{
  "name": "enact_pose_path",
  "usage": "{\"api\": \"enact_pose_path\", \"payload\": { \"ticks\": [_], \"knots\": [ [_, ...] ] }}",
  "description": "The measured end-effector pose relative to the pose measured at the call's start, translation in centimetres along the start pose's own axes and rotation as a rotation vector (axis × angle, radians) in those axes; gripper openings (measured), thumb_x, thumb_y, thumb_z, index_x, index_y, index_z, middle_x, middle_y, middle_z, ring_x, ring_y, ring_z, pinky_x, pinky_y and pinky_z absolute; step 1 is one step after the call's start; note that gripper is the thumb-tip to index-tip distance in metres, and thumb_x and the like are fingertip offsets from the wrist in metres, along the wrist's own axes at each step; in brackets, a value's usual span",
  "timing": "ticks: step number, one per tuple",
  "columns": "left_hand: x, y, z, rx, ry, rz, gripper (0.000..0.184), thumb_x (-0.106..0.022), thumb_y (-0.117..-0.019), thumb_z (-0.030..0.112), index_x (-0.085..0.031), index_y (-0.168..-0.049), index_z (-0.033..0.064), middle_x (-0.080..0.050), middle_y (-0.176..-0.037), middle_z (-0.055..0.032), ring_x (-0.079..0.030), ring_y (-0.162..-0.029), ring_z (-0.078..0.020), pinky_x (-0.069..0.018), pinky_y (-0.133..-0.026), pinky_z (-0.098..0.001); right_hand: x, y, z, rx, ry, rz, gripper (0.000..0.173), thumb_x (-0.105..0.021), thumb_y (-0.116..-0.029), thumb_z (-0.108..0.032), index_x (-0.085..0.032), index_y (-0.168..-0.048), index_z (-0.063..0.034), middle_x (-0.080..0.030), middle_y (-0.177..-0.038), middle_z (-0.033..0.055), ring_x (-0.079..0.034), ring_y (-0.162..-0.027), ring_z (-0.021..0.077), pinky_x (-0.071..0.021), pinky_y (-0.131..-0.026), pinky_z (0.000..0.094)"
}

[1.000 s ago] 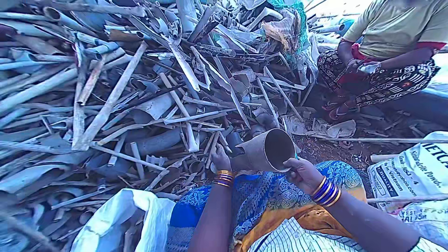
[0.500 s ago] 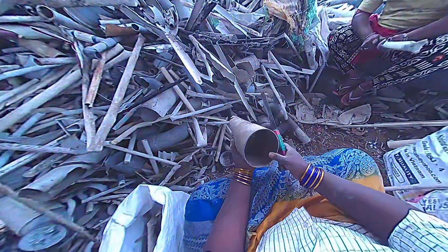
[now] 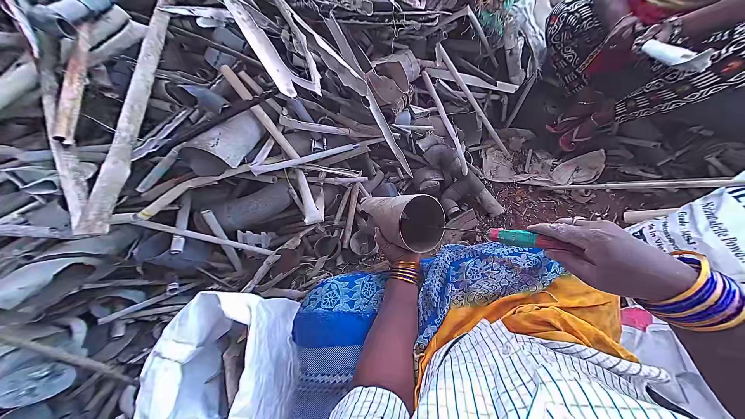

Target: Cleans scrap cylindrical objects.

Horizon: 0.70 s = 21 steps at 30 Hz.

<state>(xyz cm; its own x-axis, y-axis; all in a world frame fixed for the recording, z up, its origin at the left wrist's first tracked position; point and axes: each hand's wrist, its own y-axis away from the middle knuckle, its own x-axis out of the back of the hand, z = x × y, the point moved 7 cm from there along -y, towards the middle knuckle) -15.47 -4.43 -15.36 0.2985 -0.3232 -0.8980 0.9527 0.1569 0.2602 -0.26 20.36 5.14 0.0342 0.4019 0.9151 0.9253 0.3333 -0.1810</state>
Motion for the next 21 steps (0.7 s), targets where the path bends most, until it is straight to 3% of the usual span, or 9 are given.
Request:
{"api": "enact_pose_path", "payload": {
  "ticks": [1,3,4,7,11,14,16,18,21],
  "knots": [
    [0.3,-0.1,-0.1,-0.006,0.006,-0.003,0.062,-0.019,-0.1051,0.060,-0.052,-0.136,0.0165,-0.064,-0.126,-0.0088,-0.062,-0.119,-0.0267,-0.0525,-0.095,-0.0566,-0.8,-0.1,-0.9,0.015,0.060,0.016,0.036,-0.053,-0.0942,-0.016,-0.073,-0.121,-0.0028,-0.072,-0.089,0.0144,-0.071,-0.080,0.0305,-0.0576,-0.069,0.0476],
    [0.6,-0.3,-0.2,-0.009,0.032,-0.005,0.066,-0.021,-0.1033,0.064,-0.049,-0.142,0.0176,-0.061,-0.135,-0.0090,-0.057,-0.127,-0.0281,-0.0492,-0.100,-0.0594,-2.1,0.0,-2.6,0.012,0.101,0.007,0.037,-0.054,-0.0960,-0.021,-0.072,-0.121,-0.0023,-0.071,-0.081,0.0172,-0.071,-0.071,0.0364,-0.0565,-0.059,0.0527],
    [0.5,-0.4,-0.1,-0.009,0.033,-0.004,0.067,-0.021,-0.1026,0.065,-0.048,-0.142,0.0181,-0.060,-0.136,-0.0088,-0.057,-0.128,-0.0280,-0.0490,-0.101,-0.0594,-2.5,0.2,-3.3,-0.004,0.033,-0.047,0.039,-0.054,-0.0975,-0.025,-0.072,-0.124,-0.0015,-0.071,-0.080,0.0177,-0.070,-0.069,0.0358,-0.0550,-0.058,0.0523],
    [0.2,-0.2,0.2,-0.004,0.014,-0.017,0.067,-0.018,-0.1033,0.064,-0.049,-0.141,0.0169,-0.062,-0.132,-0.0086,-0.059,-0.124,-0.0250,-0.0516,-0.099,-0.0540,-2.3,0.4,-3.9,-0.018,-0.118,-0.118,0.042,-0.054,-0.0980,-0.034,-0.074,-0.124,-0.0076,-0.072,-0.079,0.0093,-0.068,-0.067,0.0207,-0.0529,-0.058,0.0388],
    [0.3,0.3,-0.2,0.041,-0.018,-0.047,0.063,-0.022,-0.1036,0.061,-0.051,-0.136,0.0161,-0.064,-0.127,-0.0086,-0.062,-0.120,-0.0256,-0.0528,-0.097,-0.0556,-1.1,-0.1,-2.7,-0.108,0.115,-0.056,0.036,-0.053,-0.0957,-0.033,-0.077,-0.113,-0.0121,-0.061,-0.061,0.0054,-0.062,-0.055,0.0250,-0.0455,-0.047,0.0449],
    [-0.2,1.4,-0.3,0.070,-0.078,-0.044,0.061,-0.020,-0.1046,0.060,-0.053,-0.131,0.0161,-0.067,-0.119,-0.0076,-0.065,-0.114,-0.0232,-0.0554,-0.092,-0.0527,-0.8,0.1,-4.0,-0.057,-0.028,-0.225,0.041,-0.053,-0.0967,-0.034,-0.075,-0.122,-0.0117,-0.066,-0.069,0.0047,-0.062,-0.060,0.0189,-0.0469,-0.051,0.0398],
    [-0.1,1.8,-0.2,0.084,-0.079,-0.039,0.062,-0.020,-0.1047,0.061,-0.051,-0.135,0.0160,-0.065,-0.123,-0.0086,-0.063,-0.117,-0.0248,-0.0540,-0.094,-0.0548,-0.5,-0.3,-3.3,-0.100,0.031,-0.233,0.035,-0.055,-0.0966,-0.037,-0.077,-0.116,-0.0182,-0.062,-0.065,-0.0013,-0.058,-0.057,0.0137,-0.0436,-0.050,0.0365],
    [-0.2,2.4,-0.2,0.106,-0.052,-0.064,0.065,-0.021,-0.1037,0.063,-0.050,-0.138,0.0148,-0.064,-0.128,-0.0106,-0.061,-0.120,-0.0277,-0.0526,-0.096,-0.0575,-0.4,-0.7,-2.6,-0.180,0.114,-0.229,0.028,-0.058,-0.0989,-0.035,-0.076,-0.113,-0.0190,-0.061,-0.063,-0.0005,-0.060,-0.059,0.0173,-0.0444,-0.052,0.0405],
    [-0.2,2.7,-0.2,0.119,-0.032,-0.097,0.066,-0.023,-0.1024,0.064,-0.053,-0.133,0.0142,-0.066,-0.123,-0.0099,-0.064,-0.116,-0.0275,-0.0544,-0.093,-0.0570,-1.2,-1.0,-4.1,-0.126,0.009,-0.344,0.034,-0.058,-0.1003,-0.032,-0.074,-0.126,-0.0149,-0.067,-0.073,0.0035,-0.063,-0.066,0.0182,-0.0477,-0.058,0.0395]
  ]
}}
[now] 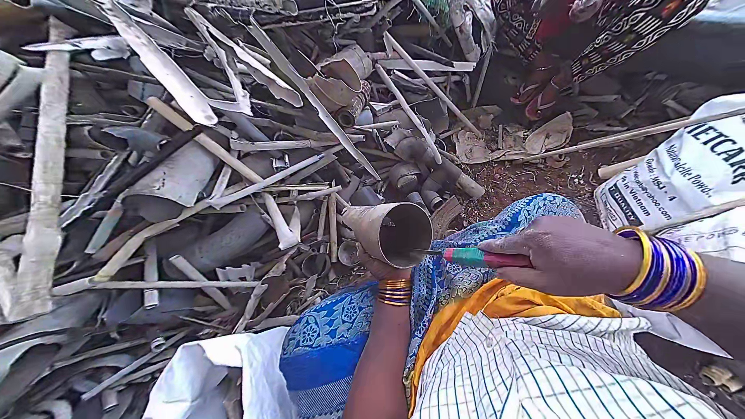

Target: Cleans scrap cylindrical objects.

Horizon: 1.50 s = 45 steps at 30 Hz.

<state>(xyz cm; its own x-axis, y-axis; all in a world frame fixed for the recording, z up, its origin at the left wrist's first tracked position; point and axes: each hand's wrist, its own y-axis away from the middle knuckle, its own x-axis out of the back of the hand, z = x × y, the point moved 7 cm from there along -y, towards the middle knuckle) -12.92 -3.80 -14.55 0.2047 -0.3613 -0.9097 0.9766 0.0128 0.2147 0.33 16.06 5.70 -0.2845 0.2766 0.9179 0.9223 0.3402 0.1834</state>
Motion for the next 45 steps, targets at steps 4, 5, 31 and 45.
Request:
{"api": "enact_pose_path", "payload": {
  "ticks": [4,5,31,45],
  "knots": [
    [-0.5,0.8,0.6,-0.035,-0.001,-0.007,0.062,-0.024,-0.1036,0.061,-0.055,-0.131,0.0146,-0.068,-0.119,-0.0095,-0.065,-0.114,-0.0266,-0.0556,-0.091,-0.0561,-0.7,-1.2,-0.9,-0.082,0.116,0.037,0.033,-0.056,-0.1027,-0.030,-0.071,-0.128,-0.0148,-0.065,-0.070,0.0066,-0.065,-0.067,0.0262,-0.0467,-0.056,0.0442],
    [-0.4,0.6,0.7,-0.043,0.010,-0.028,0.060,-0.027,-0.1030,0.060,-0.055,-0.130,0.0142,-0.068,-0.118,-0.0101,-0.066,-0.113,-0.0270,-0.0558,-0.091,-0.0561,-0.9,-1.4,-1.3,-0.084,0.088,0.001,0.033,-0.056,-0.1030,-0.029,-0.071,-0.128,-0.0134,-0.066,-0.073,0.0072,-0.065,-0.069,0.0265,-0.0473,-0.058,0.0445],
    [0.6,0.1,2.0,-0.123,0.029,-0.154,0.056,-0.056,-0.0935,0.062,-0.061,-0.124,0.0148,-0.070,-0.115,-0.0065,-0.067,-0.111,-0.0233,-0.0571,-0.092,-0.0500,-4.3,-5.0,-4.9,-0.070,-0.011,-0.207,0.030,-0.052,-0.1057,-0.027,-0.067,-0.126,-0.0105,-0.068,-0.089,0.0098,-0.067,-0.087,0.0289,-0.0517,-0.071,0.0492],
    [1.0,0.1,2.2,-0.099,0.013,-0.174,0.061,-0.045,-0.0969,0.064,-0.057,-0.131,0.0146,-0.067,-0.123,-0.0081,-0.064,-0.118,-0.0253,-0.0548,-0.095,-0.0526,-4.8,-7.2,-5.2,-0.063,0.058,-0.204,0.028,-0.053,-0.1052,-0.024,-0.066,-0.125,-0.0085,-0.069,-0.094,0.0127,-0.069,-0.091,0.0325,-0.0526,-0.070,0.0511]
  ]
}}
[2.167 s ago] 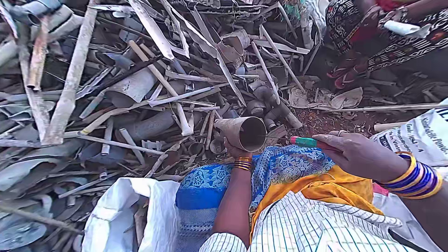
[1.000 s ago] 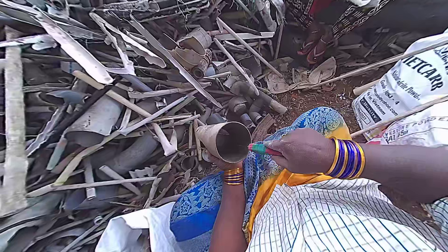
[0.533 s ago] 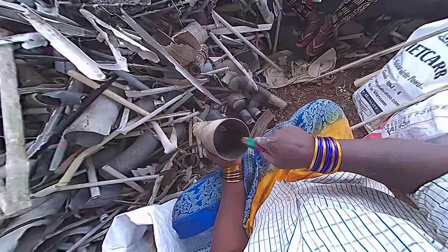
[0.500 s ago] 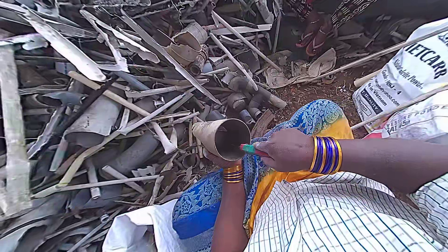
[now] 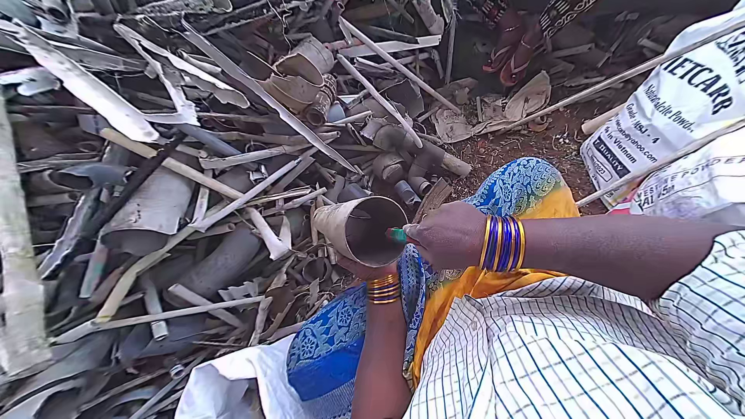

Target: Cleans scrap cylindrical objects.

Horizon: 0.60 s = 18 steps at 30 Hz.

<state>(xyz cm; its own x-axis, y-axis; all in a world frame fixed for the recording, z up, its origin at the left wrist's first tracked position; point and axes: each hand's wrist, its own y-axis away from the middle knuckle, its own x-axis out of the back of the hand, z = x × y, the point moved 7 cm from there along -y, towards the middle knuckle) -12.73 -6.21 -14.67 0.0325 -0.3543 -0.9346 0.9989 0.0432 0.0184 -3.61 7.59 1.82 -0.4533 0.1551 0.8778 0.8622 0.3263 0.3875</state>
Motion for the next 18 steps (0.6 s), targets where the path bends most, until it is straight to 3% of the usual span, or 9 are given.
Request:
{"api": "enact_pose_path", "payload": {
  "ticks": [2,4,8,10,11,13,18],
  "knots": [
    [-0.4,0.2,0.1,0.001,-0.056,0.017,0.065,-0.033,-0.1003,0.065,-0.053,-0.135,0.0130,-0.064,-0.127,-0.0087,-0.061,-0.120,-0.0241,-0.0529,-0.098,-0.0523,-0.1,-0.4,0.0,-0.004,0.000,-0.002,0.030,-0.054,-0.1049,-0.023,-0.065,-0.128,-0.0072,-0.069,-0.096,0.0142,-0.069,-0.093,0.0342,-0.0531,-0.072,0.0525],
    [-1.1,0.4,0.1,0.009,-0.081,0.061,0.064,-0.028,-0.1015,0.064,-0.055,-0.129,0.0132,-0.067,-0.119,-0.0076,-0.065,-0.114,-0.0227,-0.0560,-0.092,-0.0503,0.0,-0.5,-0.3,0.029,-0.003,-0.010,0.029,-0.054,-0.1050,-0.023,-0.067,-0.126,-0.0078,-0.069,-0.096,0.0134,-0.069,-0.093,0.0333,-0.0531,-0.073,0.0524],
    [-1.6,0.6,0.2,0.017,-0.074,0.061,0.062,-0.028,-0.1025,0.060,-0.052,-0.135,0.0130,-0.064,-0.125,-0.0100,-0.062,-0.119,-0.0260,-0.0530,-0.097,-0.0536,-0.1,-1.4,-0.2,-0.009,0.019,0.012,0.026,-0.053,-0.1029,-0.015,-0.065,-0.124,-0.0063,-0.069,-0.095,0.0146,-0.069,-0.092,0.0343,-0.0534,-0.070,0.0520],
    [-2.3,1.1,0.4,-0.023,-0.116,0.098,0.059,-0.024,-0.1052,0.055,-0.046,-0.136,0.0095,-0.059,-0.123,-0.0118,-0.060,-0.114,-0.0261,-0.0519,-0.093,-0.0513,-0.1,-1.6,-0.6,0.024,-0.018,0.009,0.022,-0.055,-0.1025,-0.017,-0.066,-0.118,-0.0060,-0.069,-0.094,0.0137,-0.069,-0.093,0.0333,-0.0531,-0.072,0.0529],
    [-2.4,1.4,0.5,-0.039,-0.147,0.125,0.059,-0.024,-0.1048,0.053,-0.046,-0.137,0.0085,-0.059,-0.125,-0.0119,-0.060,-0.116,-0.0252,-0.0524,-0.094,-0.0496,-0.1,-1.7,-0.7,0.032,-0.024,0.011,0.019,-0.056,-0.1024,-0.018,-0.067,-0.114,-0.0064,-0.068,-0.093,0.0130,-0.069,-0.092,0.0327,-0.0533,-0.071,0.0527],
    [-3.9,2.4,0.9,-0.040,-0.202,0.192,0.061,-0.017,-0.1077,0.048,-0.035,-0.148,0.0052,-0.050,-0.139,-0.0173,-0.053,-0.125,-0.0294,-0.0469,-0.101,-0.0541,0.0,-2.0,-0.8,0.001,-0.010,0.006,0.018,-0.057,-0.1014,-0.014,-0.066,-0.113,-0.0046,-0.068,-0.092,0.0141,-0.069,-0.089,0.0337,-0.0534,-0.067,0.0520],
    [-4.3,2.4,0.8,-0.029,-0.188,0.269,0.060,-0.020,-0.1070,0.053,-0.039,-0.145,0.0105,-0.055,-0.134,-0.0136,-0.057,-0.119,-0.0269,-0.0522,-0.093,-0.0527,-0.3,-2.7,-1.2,0.000,-0.028,0.015,0.018,-0.057,-0.1017,-0.014,-0.067,-0.113,-0.0041,-0.068,-0.094,0.0147,-0.069,-0.092,0.0346,-0.0539,-0.069,0.0532]
  ]
}}
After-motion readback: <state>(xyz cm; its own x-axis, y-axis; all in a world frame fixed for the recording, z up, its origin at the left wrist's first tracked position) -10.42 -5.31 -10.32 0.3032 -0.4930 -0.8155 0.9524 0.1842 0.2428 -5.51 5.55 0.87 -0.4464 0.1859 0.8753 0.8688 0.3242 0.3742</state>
